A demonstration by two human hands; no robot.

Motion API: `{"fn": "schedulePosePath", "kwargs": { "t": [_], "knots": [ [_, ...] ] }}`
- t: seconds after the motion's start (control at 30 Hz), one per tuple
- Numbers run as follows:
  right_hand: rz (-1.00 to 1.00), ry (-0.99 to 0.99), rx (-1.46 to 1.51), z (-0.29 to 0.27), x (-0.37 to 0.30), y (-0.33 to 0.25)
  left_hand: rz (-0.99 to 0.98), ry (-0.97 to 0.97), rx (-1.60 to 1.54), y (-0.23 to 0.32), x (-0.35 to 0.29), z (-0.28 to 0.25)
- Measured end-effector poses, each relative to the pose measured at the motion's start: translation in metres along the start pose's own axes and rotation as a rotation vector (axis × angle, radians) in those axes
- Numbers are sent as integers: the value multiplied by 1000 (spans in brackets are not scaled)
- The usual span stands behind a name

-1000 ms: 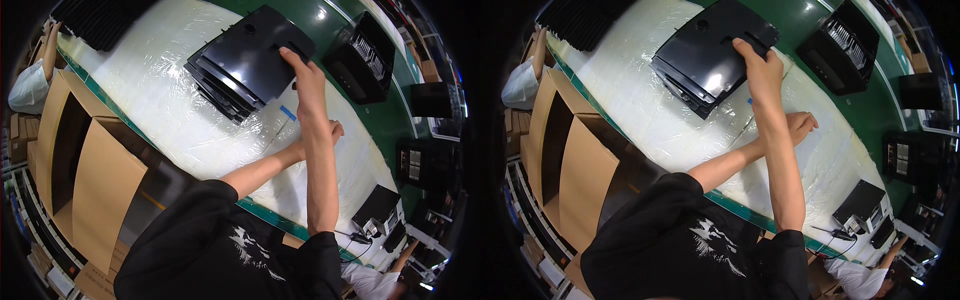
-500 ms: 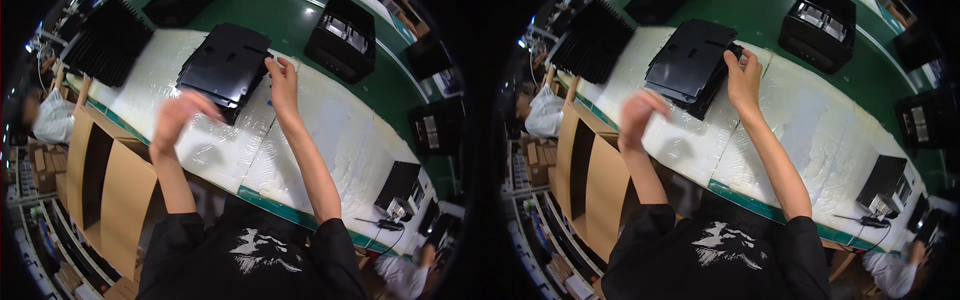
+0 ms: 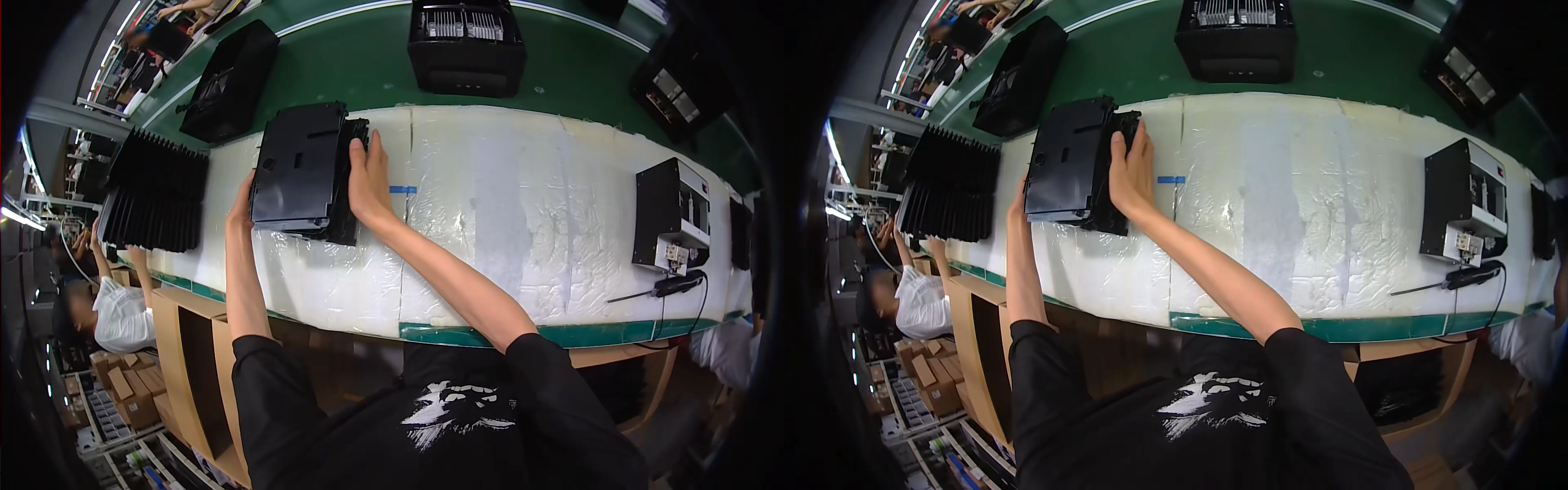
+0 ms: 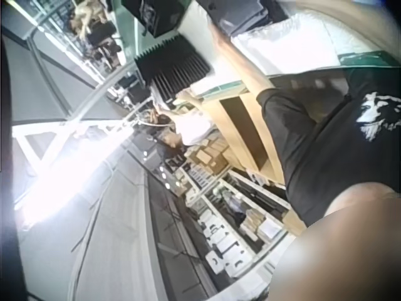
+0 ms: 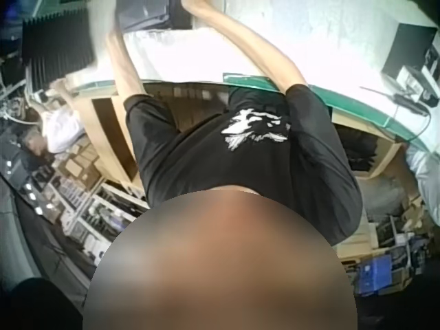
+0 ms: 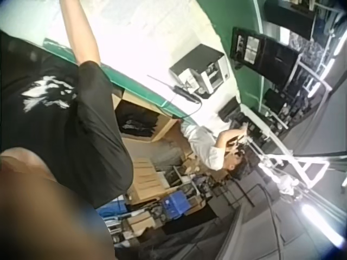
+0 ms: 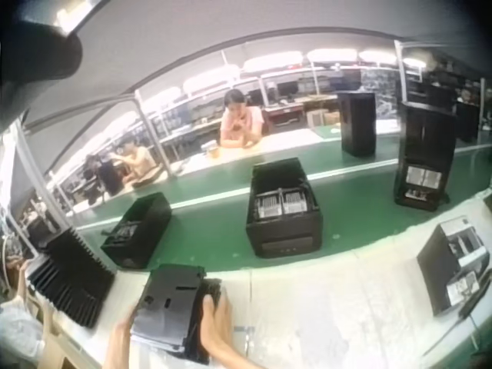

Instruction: The recorder is assembling an electronic device by fitting internal components into a plastic housing and securing them with an electric screwdriver.

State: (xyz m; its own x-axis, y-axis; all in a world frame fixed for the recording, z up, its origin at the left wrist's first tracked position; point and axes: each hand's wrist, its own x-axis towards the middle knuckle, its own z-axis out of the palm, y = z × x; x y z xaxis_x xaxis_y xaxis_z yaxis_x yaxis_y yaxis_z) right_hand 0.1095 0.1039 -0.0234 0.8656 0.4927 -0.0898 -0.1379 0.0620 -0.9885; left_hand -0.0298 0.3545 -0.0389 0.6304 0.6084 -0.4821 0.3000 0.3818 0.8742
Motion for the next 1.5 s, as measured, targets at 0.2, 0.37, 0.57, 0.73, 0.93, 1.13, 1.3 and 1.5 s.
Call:
{"fn": "schedulePosePath", "kwargs": {
  "t": [0.2,0.37,0.57,0.73,0.93,1.13,1.3,1.5],
  "knots": [
    [-6,-18,-50,35,-11,-1,713,43,475,-27,18,-11],
    [9,9,-121,29,-10,3,715,-43,518,-31,11,18],
    [8,-55,-84,6,-3,5,574,-7,288,-15,-23,43],
    [-351,121,-190,-97,11,35,412,-36,93,33,-70,21],
    [-283,302,-214,-234,37,6,994,64,157,50,-150,38],
    [-244,445,-169,-288,48,21,919,-416,666,-40,-195,200],
    [-214,403,-125,-291,45,27,705,-586,945,-63,-150,296],
    [-234,420,-131,-283,42,36,1036,-436,1093,-67,-67,389]
  ]
}}
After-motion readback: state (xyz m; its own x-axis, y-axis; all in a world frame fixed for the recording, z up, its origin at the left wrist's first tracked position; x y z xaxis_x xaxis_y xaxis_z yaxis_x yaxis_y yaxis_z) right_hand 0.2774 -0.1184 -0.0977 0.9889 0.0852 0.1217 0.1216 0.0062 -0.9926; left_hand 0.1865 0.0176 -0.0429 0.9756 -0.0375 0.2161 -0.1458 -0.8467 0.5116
